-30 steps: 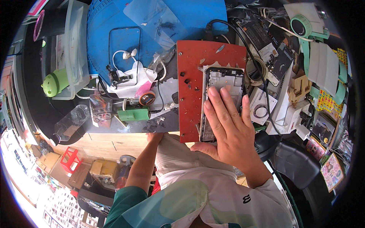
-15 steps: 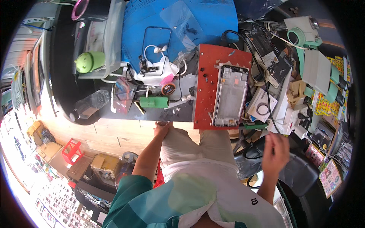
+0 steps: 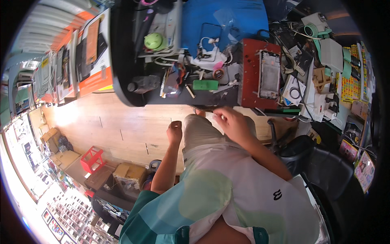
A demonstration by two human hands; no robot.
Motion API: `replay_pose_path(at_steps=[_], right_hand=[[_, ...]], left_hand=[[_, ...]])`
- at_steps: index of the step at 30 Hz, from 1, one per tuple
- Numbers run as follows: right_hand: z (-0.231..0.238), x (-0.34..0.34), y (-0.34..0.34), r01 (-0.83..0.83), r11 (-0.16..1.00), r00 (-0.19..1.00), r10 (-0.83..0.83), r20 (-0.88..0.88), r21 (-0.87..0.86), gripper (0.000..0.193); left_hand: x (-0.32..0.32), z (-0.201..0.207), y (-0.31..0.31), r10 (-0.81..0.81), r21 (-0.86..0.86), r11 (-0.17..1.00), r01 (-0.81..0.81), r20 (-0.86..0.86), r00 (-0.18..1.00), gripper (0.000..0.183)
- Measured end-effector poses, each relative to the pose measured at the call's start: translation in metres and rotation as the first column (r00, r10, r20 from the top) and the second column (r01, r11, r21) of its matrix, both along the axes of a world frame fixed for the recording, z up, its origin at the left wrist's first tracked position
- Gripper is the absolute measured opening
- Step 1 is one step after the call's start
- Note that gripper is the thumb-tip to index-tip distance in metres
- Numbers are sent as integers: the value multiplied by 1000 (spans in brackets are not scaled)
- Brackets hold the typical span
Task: The person works on a disassembled smartphone, handling the chassis and internal components. They apply liquid from a bottle to the device, wipe it with a cloth, and manipulate small parts on a red workbench mat.
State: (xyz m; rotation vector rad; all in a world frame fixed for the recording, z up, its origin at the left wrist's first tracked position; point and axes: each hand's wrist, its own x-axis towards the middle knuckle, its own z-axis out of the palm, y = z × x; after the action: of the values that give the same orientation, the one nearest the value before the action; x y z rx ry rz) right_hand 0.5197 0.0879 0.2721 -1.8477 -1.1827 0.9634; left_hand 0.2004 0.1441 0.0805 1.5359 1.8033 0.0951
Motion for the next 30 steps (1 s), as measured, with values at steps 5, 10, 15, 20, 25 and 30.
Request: replay_pose_path(at_steps=[5, 10, 15, 20, 25, 30], right_hand=[[-48, -40, 64, 152, 988, 980, -151, 129, 3, 19], [-77, -79, 89, 136, 988, 950, -152, 272, 78, 23], [-79, -105, 102, 118, 993, 940, -113, 322, 4, 24], [-58, -105, 112, 238, 971, 950, -230, 211, -10, 25], [-40, -49, 107, 473, 878, 872, -479, 105, 78, 21], [-33, 37, 102, 581, 789, 747, -614, 256, 197, 22]], left_hand=[[7, 63, 52, -123, 143, 986, 90, 241, 963, 20], [19, 114, 92, -101, 155, 987, 50, 340, 935, 22], [32, 108, 120, -78, 126, 992, 23, 448, 891, 29], [58, 104, 132, -211, 244, 962, 118, 398, 893, 44], [90, 115, 138, -368, 332, 903, 273, 269, 890, 67], [108, 111, 144, -398, 341, 874, 345, 96, 912, 72]])
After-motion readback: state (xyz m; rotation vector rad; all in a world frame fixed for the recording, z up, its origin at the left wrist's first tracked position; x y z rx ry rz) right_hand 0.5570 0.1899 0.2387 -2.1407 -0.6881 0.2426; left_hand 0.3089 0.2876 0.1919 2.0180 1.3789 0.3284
